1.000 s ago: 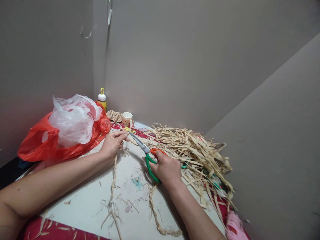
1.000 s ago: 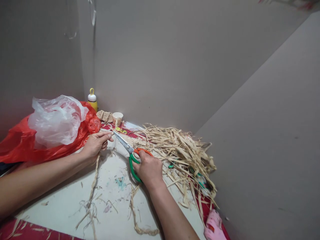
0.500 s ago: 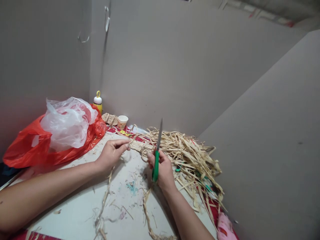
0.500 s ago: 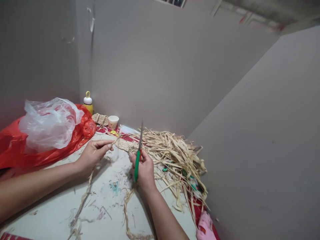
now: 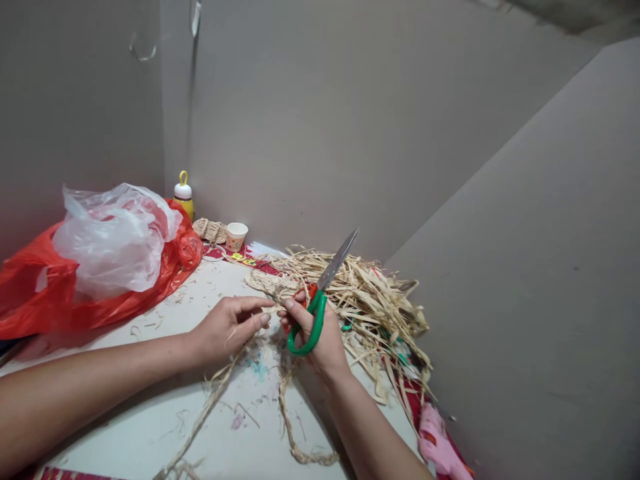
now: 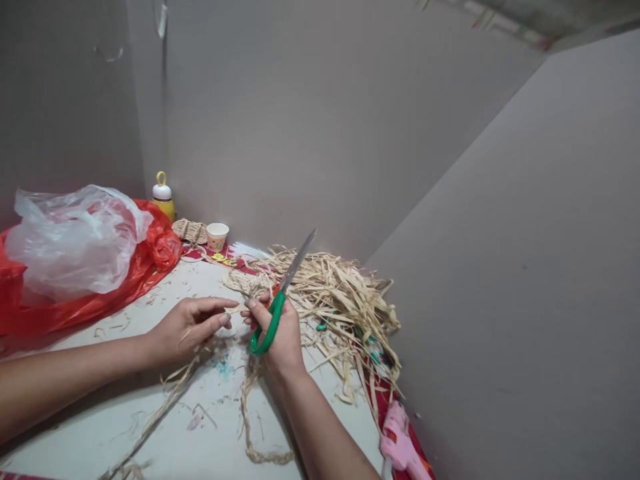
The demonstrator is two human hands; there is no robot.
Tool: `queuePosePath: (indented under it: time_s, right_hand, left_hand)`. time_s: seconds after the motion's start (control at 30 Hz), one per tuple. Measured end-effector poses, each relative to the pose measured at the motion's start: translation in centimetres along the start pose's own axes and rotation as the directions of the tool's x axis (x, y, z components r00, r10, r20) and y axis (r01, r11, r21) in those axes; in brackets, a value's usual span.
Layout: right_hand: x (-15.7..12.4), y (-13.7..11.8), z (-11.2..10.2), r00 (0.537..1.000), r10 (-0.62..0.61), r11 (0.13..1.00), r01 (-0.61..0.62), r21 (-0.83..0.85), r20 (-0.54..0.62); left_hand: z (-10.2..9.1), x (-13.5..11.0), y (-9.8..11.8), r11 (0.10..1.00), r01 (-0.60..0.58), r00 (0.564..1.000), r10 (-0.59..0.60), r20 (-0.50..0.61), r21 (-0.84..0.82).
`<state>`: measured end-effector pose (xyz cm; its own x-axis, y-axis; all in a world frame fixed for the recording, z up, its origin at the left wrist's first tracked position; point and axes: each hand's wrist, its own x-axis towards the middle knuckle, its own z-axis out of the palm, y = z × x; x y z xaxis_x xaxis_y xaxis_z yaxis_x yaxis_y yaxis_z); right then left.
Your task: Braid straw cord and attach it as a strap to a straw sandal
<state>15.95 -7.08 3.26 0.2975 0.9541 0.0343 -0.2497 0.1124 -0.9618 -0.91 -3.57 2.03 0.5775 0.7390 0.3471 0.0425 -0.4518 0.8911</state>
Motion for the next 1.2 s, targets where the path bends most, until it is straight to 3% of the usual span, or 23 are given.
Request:
queuePosePath:
  time_s: [0.07, 0.13, 0.4, 0.5, 0.63, 0.73, 0.8, 0.87, 0.93, 1.1, 1.2]
  right_hand:
    - [0.2, -0.2, -0.2, 1.000, -0.022, 1.000, 0.022, 0.002, -0.013]
    - [0.3, -0.4, -0.5, 0.998, -0.047, 0.999, 0.047, -0.002, -0.029]
    - [1.0, -0.8, -1.4, 0.987, -0.141, 0.990, 0.140, -0.024, -0.078]
    - [1.0, -1.0, -1.4, 0.986, -0.135, 0.991, 0.133, -0.021, -0.095]
    - [1.1, -1.4, -1.4, 0.981, -0.131, 0.991, 0.129, -0.021, -0.142]
    - [1.4, -1.3, -1.8, 0.978, -0.124, 0.992, 0.122, -0.027, -0.167]
    - [1.5, -1.2, -2.0, 0.978, -0.111, 0.994, 0.107, -0.032, -0.175]
    - [1.6, -1.1, -2.1, 0.979, -0.096, 0.995, 0.092, -0.030, -0.178]
    - [1.6, -1.1, -2.0, 0.981, -0.086, 0.996, 0.083, -0.020, -0.175]
    - [1.2, -1.4, -1.6, 0.983, -0.122, 0.992, 0.126, 0.019, -0.135]
    - [0.9, -1.7, -1.5, 0.979, -0.193, 0.980, 0.196, 0.044, -0.067]
  left_hand:
    - [-0.1, 0.2, 0.6, 0.961, 0.204, 0.977, -0.189, 0.098, -0.187]
    - [-0.2, 0.4, 0.8, 0.898, 0.322, 0.944, -0.280, 0.177, -0.300]
    - [0.0, 0.6, 0.1, 0.690, 0.517, 0.856, -0.394, 0.336, -0.507]
    - [0.1, 0.7, 0.0, 0.693, 0.503, 0.864, -0.400, 0.305, -0.516]
    - [-0.2, 0.8, -0.1, 0.833, 0.388, 0.922, -0.356, 0.153, -0.395]
    - [-0.4, 0.8, 0.0, 0.958, 0.234, 0.971, -0.237, 0.001, -0.164]
    - [-0.3, 0.6, 0.1, 0.993, 0.120, 0.991, -0.118, -0.058, 0.017]
    - [-0.2, 0.5, 0.1, 0.988, 0.015, 0.999, -0.007, -0.053, 0.156]
    - [-0.1, 0.4, 0.0, 0.979, -0.026, 0.999, 0.029, -0.014, 0.200]
    - [-0.2, 0.5, 0.2, 0.984, 0.167, 0.979, -0.157, 0.133, -0.069]
    - [-0.4, 0.8, 0.4, 0.897, 0.340, 0.932, -0.280, 0.231, -0.282]
